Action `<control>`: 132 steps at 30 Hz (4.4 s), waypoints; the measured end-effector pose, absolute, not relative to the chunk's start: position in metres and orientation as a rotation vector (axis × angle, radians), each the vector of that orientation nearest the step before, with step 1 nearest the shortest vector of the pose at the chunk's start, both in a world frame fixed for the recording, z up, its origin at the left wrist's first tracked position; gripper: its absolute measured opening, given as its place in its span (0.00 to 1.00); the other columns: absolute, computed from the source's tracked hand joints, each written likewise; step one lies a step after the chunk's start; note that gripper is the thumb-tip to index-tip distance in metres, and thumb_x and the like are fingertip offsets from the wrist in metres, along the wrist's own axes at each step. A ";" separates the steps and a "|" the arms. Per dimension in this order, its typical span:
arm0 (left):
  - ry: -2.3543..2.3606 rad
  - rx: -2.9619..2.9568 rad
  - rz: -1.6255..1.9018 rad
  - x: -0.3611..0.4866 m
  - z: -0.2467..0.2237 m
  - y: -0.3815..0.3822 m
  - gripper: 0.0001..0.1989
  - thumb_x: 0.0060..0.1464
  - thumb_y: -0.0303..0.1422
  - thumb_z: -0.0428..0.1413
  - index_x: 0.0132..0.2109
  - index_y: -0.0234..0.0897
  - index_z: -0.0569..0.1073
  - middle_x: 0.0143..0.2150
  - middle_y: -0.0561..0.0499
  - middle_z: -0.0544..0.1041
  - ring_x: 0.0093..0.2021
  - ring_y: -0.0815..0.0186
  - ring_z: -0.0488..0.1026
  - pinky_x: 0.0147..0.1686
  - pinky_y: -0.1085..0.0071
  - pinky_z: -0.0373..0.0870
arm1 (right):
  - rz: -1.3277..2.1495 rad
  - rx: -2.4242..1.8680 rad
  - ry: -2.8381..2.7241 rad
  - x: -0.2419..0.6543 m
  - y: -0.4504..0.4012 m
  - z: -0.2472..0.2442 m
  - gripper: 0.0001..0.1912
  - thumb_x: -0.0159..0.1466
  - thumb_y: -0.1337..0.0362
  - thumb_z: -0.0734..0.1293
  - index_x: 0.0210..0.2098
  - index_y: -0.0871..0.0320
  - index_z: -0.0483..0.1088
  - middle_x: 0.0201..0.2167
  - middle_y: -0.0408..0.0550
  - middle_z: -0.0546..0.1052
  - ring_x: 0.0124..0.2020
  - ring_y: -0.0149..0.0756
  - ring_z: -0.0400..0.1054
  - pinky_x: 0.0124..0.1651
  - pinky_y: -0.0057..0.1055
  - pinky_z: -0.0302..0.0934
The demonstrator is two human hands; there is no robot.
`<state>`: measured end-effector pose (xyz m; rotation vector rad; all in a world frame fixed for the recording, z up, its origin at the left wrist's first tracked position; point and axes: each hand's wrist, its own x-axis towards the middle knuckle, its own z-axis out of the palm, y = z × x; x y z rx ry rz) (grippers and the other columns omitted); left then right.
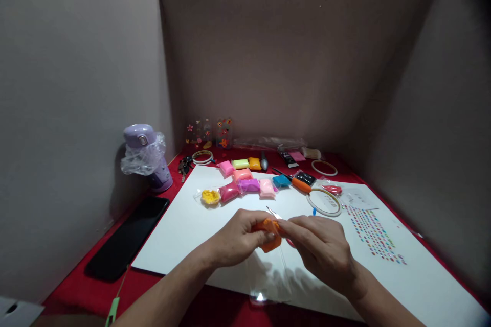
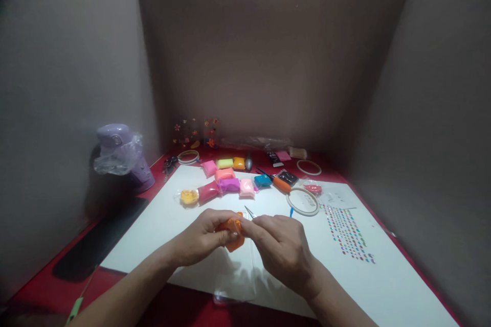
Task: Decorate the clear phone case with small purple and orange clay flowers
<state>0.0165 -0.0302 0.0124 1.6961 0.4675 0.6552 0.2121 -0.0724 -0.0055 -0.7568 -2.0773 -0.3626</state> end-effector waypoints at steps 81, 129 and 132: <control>0.729 1.959 0.812 0.016 0.006 -0.032 0.10 0.58 0.37 0.52 0.40 0.34 0.72 0.28 0.54 0.69 0.29 0.71 0.62 0.30 0.74 0.58 | 1.293 -0.994 -1.423 0.205 -0.067 -0.008 0.12 0.63 0.56 0.66 0.33 0.60 0.68 0.20 0.38 0.65 0.20 0.23 0.57 0.21 0.21 0.49; 1.197 1.660 1.326 -0.012 0.017 0.005 0.13 0.54 0.39 0.55 0.42 0.34 0.74 0.31 0.51 0.74 0.29 0.68 0.70 0.25 0.75 0.63 | 0.886 -1.017 -1.150 0.203 -0.065 -0.013 0.09 0.62 0.57 0.67 0.37 0.56 0.68 0.25 0.42 0.67 0.21 0.26 0.59 0.18 0.22 0.52; 1.338 1.715 1.314 -0.018 0.014 0.013 0.12 0.54 0.37 0.53 0.39 0.35 0.74 0.33 0.49 0.76 0.32 0.66 0.72 0.28 0.74 0.66 | 0.879 -1.011 -1.150 0.205 -0.066 -0.013 0.09 0.63 0.57 0.66 0.37 0.56 0.68 0.25 0.42 0.67 0.21 0.25 0.60 0.18 0.22 0.53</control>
